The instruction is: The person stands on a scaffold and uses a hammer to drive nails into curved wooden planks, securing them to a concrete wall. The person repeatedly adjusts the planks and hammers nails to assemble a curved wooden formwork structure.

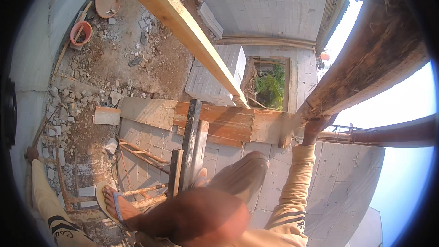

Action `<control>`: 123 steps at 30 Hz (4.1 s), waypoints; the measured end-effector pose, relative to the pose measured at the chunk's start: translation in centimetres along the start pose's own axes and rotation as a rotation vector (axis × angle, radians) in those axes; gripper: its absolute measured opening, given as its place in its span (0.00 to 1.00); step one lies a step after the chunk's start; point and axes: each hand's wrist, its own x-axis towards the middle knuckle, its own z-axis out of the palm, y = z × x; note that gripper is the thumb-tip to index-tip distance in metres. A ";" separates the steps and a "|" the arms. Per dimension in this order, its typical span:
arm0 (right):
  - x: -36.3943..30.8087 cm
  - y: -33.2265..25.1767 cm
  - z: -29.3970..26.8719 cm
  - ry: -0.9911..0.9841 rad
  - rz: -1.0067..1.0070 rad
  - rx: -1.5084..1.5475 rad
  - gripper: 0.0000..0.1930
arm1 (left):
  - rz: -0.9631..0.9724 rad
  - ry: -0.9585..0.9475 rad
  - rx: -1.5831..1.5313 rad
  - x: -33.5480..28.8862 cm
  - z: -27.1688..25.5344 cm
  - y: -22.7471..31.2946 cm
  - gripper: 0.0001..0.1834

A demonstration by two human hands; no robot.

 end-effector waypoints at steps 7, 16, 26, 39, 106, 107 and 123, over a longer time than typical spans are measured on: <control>-0.5 0.2 -0.7 -0.119 -0.385 -0.503 0.27 | 0.104 0.064 0.095 -0.8 -1.4 -0.2 0.13; -0.3 3.6 -3.0 0.047 0.170 0.092 0.35 | 0.102 -0.011 0.140 -4.8 -1.6 0.3 0.10; -0.7 5.2 -4.0 0.068 0.174 0.008 0.38 | 0.104 0.009 0.319 -7.8 -5.3 1.7 0.11; 0.8 -4.9 3.2 0.003 -0.073 -0.128 0.42 | 0.358 -0.057 0.036 -6.1 -7.3 11.4 0.34; 16.3 -8.4 -27.0 -0.485 0.076 1.706 0.27 | 0.790 0.812 -0.433 -123.9 -103.6 25.4 0.13; 17.6 -9.4 -28.0 -0.415 0.098 1.693 0.26 | 0.749 0.764 -0.562 -123.2 -102.4 26.2 0.14; 23.9 -24.8 -36.0 0.223 0.117 1.709 0.31 | 0.293 0.187 -1.919 -119.3 -85.7 37.1 0.36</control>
